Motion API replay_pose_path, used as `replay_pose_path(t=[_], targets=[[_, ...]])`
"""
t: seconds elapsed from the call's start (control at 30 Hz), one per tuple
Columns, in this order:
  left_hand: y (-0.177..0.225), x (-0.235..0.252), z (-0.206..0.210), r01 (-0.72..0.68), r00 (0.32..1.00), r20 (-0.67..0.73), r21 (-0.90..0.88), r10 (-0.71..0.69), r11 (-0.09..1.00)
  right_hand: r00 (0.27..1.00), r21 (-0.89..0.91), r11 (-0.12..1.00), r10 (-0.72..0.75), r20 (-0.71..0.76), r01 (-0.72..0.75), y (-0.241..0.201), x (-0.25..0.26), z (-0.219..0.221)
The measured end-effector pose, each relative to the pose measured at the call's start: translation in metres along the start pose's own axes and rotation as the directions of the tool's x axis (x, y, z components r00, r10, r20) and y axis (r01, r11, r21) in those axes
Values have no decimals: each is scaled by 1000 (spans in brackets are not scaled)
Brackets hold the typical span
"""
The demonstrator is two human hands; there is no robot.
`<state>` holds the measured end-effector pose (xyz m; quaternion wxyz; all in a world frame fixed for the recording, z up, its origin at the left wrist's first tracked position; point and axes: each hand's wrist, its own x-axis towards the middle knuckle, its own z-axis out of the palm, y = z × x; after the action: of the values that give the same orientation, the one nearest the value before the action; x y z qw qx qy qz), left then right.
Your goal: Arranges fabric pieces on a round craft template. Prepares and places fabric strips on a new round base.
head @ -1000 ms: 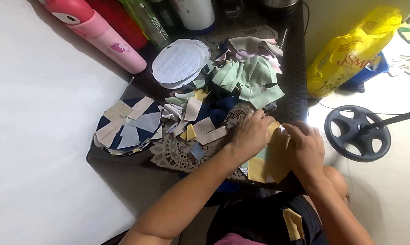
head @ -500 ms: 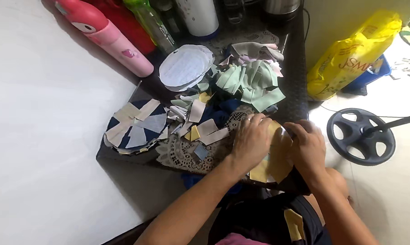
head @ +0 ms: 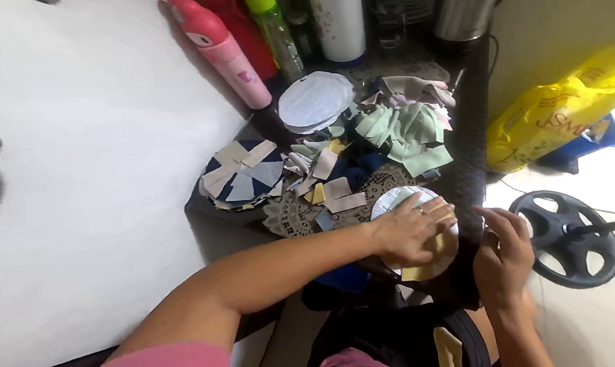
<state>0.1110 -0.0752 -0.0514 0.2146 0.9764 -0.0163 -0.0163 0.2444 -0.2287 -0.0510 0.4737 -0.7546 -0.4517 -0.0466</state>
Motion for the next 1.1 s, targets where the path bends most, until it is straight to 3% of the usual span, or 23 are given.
replay_pose_path(t=[0.27, 0.33, 0.43, 0.6, 0.73, 0.8, 0.87, 0.97, 1.1], targets=[[9, -1, -12, 60, 998, 13, -57, -59, 997, 997, 112, 991, -78, 5, 77, -23, -17, -16], [13, -7, -13, 89, 985, -141, -47, -95, 995, 995, 102, 990, -101, 4, 100, -22, -27, -33], [15, -30, -22, 151, 902, -404, -28, -149, 988, 994, 83, 991, -107, 36, 103, -12, -54, -61], [46, -81, -17, 211, 796, -552, -133, -249, 968, 986, 12, 1000, 12, 168, -15, 12, -126, -93], [98, -101, 26, 165, 896, -309, -438, -320, 884, 960, 10, 986, 159, 229, -166, 8, -178, -95], [120, -98, 53, 260, 929, -92, -527, -359, 809, 946, 25, 970, 231, 226, -242, 3, -196, -88], [131, -88, 74, 429, 886, 106, -556, -451, 712, 939, 25, 955, 286, 194, -296, -1, -205, -77], [138, -71, 97, 518, 807, 83, -573, -584, 635, 934, -69, 948, 318, 165, -311, -8, -202, -62], [141, -59, 108, 453, 808, -3, -634, -589, 626, 929, -21, 943, 331, 162, -332, -10, -196, -49]])
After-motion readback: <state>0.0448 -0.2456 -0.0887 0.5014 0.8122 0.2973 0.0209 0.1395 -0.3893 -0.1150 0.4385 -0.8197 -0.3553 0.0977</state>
